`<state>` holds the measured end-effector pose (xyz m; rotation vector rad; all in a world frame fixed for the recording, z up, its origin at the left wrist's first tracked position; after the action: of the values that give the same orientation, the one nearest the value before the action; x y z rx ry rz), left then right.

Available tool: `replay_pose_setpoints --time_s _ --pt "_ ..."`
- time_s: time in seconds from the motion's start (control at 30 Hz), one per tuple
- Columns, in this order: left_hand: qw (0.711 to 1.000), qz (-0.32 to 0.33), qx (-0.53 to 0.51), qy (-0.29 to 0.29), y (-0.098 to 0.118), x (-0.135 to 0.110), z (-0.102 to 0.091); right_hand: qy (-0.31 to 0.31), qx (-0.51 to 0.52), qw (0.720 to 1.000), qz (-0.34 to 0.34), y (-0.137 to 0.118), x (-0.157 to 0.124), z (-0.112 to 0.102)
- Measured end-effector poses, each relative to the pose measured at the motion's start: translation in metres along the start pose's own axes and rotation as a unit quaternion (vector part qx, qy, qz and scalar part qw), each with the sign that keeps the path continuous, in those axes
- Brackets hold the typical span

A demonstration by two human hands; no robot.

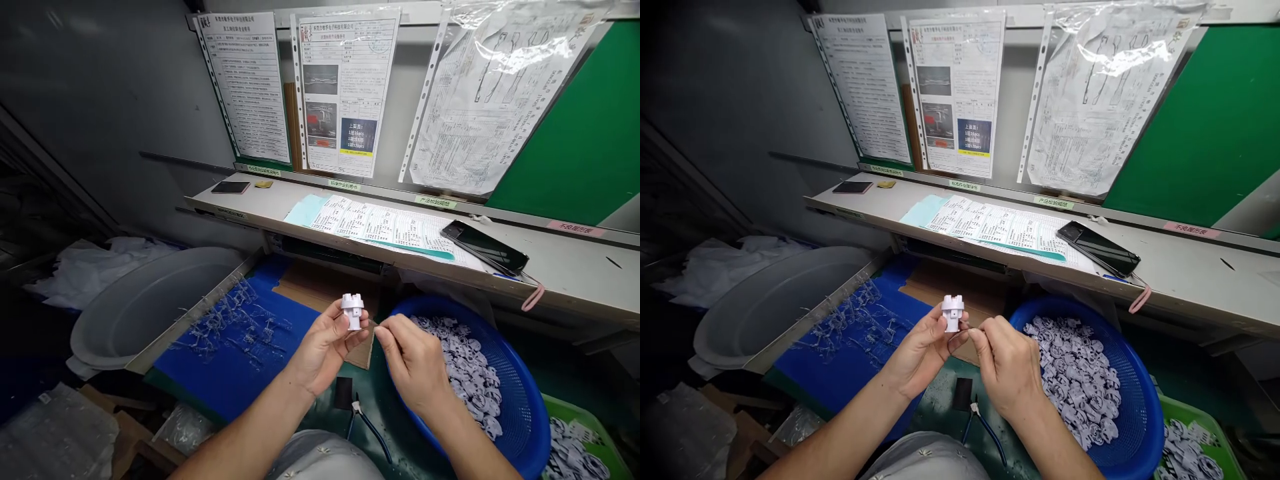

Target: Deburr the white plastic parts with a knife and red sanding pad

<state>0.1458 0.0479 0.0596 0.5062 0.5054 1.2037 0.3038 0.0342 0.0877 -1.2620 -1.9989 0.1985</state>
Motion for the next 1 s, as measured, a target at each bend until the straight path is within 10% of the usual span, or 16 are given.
replay_pose_setpoints --time_s 0.23,1.0 --pt "0.999 -0.011 0.018 -0.027 -0.003 -0.003 0.001 0.054 -0.187 0.979 -0.066 -0.008 0.009 0.001" --pt "0.999 -0.003 0.02 -0.029 -0.006 -0.002 0.009 0.08 -0.228 0.968 -0.066 -0.006 0.006 0.0"
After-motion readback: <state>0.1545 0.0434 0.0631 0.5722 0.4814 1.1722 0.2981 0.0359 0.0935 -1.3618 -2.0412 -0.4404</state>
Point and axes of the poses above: each hand's wrist, its own x-axis towards the middle knuckle, its own z-axis out of the palm, y = z × x, the point moved 3 cm from there along x, towards the middle knuckle
